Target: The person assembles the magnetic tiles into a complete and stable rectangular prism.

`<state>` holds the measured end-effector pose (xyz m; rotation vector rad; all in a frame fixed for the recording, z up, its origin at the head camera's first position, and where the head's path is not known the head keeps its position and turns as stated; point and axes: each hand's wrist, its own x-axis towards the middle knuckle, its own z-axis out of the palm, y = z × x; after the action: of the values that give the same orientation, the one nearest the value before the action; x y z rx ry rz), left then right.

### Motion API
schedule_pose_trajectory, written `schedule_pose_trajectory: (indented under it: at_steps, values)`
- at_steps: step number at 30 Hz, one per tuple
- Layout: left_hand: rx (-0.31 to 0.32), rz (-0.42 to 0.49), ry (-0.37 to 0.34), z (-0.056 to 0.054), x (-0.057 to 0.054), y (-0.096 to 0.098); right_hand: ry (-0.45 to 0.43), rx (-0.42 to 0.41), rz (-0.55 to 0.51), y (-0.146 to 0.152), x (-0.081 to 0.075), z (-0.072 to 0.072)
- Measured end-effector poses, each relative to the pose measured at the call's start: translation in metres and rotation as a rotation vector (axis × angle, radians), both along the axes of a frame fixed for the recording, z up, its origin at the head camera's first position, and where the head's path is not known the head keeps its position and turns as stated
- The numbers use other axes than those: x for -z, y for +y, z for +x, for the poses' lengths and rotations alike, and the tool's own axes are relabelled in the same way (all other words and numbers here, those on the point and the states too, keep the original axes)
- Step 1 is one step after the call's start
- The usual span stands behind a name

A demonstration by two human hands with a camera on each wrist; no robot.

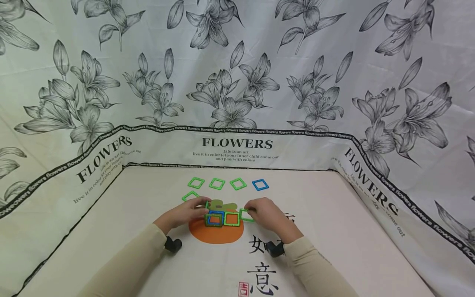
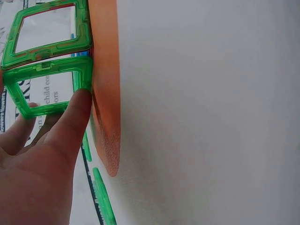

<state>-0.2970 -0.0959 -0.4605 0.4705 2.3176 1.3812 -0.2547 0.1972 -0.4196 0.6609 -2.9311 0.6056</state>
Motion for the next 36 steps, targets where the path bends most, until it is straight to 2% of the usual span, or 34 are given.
schedule_pose_trajectory:
  at_steps: [7,20,36]
  values:
    - [-0.023,-0.030,0.000,0.000,0.000,0.001,-0.009,-0.057,-0.004,-0.004,-0.002,0.006]
    - [-0.022,-0.022,-0.004,-0.001,0.000,0.001,-0.066,-0.089,-0.008,-0.016,-0.002,0.013]
    - [-0.019,-0.024,0.001,0.000,-0.002,0.000,-0.030,-0.118,0.039,-0.025,0.000,0.013]
